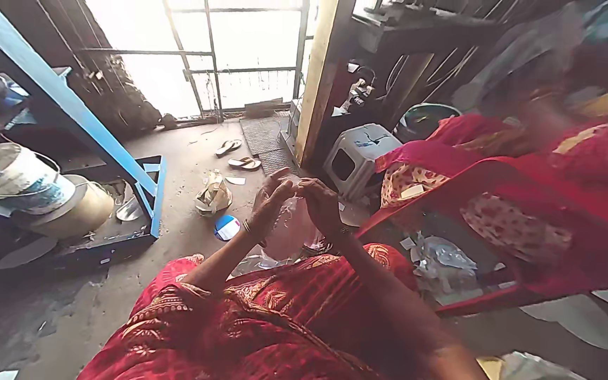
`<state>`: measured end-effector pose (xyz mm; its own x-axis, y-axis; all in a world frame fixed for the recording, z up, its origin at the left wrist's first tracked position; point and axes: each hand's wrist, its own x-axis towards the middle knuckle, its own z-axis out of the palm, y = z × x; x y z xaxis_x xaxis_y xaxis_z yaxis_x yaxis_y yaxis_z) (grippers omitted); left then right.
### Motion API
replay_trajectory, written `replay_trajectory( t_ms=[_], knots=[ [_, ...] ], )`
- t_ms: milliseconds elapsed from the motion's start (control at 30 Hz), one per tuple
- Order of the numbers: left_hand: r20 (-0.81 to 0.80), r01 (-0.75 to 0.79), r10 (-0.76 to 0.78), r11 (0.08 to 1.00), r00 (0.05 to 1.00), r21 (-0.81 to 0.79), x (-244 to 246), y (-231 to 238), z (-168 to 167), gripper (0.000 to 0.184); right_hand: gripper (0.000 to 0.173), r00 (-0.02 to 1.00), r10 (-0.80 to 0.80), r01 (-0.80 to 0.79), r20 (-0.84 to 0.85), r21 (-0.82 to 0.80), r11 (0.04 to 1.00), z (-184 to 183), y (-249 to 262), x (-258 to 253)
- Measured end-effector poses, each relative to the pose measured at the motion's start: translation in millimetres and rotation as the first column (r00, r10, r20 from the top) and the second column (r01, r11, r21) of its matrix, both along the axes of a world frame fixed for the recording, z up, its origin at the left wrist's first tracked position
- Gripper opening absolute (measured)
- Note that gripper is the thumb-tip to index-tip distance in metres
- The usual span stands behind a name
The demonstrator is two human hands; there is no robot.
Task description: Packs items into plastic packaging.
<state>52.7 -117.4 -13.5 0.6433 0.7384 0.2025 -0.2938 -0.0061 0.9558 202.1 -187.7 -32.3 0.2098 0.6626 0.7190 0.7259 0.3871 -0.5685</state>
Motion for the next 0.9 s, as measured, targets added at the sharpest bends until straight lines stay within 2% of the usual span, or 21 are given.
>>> replay_trajectory(
  t_ms=[67, 133, 233, 367, 433, 533, 633, 733, 833, 900],
  knots=[
    [0.02, 0.019, -0.018, 0.998, 1.0, -0.062, 1, -4, 1, 0.041, 0.017, 0.999, -0.011, 0.012, 0.038, -0.015, 1.0, -1, -1, 0],
    [0.012, -0.035, 0.036, 0.995, 0.999, -0.089, 3, -8, 3, 0.029, 0.017, 0.998, -0.008, 0.01, 0.069, -0.027, 1.0, -3, -2, 1],
    [-0.088, -0.137, 0.127, 0.983, 0.988, -0.122, 4, -8, 10, 0.02, 0.016, 0.995, 0.002, -0.001, 0.1, -0.01, 1.0, -4, -2, 0],
    [-0.141, -0.163, 0.153, 0.985, 0.978, -0.062, 1, -4, 17, 0.02, 0.016, 0.987, 0.013, -0.01, 0.158, -0.025, 1.0, -6, -2, 1],
    [-0.123, -0.173, 0.162, 0.981, 0.979, -0.086, 1, -1, 11, 0.019, 0.015, 0.986, 0.025, -0.019, 0.163, -0.036, 0.999, -7, -1, 0],
    [0.007, -0.118, 0.121, 0.975, 0.993, -0.188, 3, 5, 0, 0.025, 0.015, 0.994, 0.005, -0.004, 0.11, -0.004, 1.0, -9, 1, 1],
    [0.112, -0.014, 0.042, 0.97, 0.993, -0.242, 0, 9, -3, 0.04, 0.015, 0.998, -0.033, 0.032, 0.044, 0.034, 0.999, -6, 2, 4],
    [-0.003, -0.078, 0.079, 0.972, 0.997, -0.22, 0, 3, 2, 0.038, 0.016, 0.998, -0.055, 0.054, 0.027, 0.048, 0.997, -5, 3, 0],
    [-0.192, -0.195, 0.173, 0.975, 0.966, -0.104, 1, -1, 6, 0.03, 0.016, 0.999, -0.042, 0.041, 0.002, 0.046, 0.998, -11, 5, -1],
    [-0.273, -0.21, 0.195, 0.977, 0.942, -0.025, 0, -1, 4, 0.029, 0.017, 0.998, -0.053, 0.054, -0.025, 0.043, 0.998, -12, 5, 0]
  ],
)
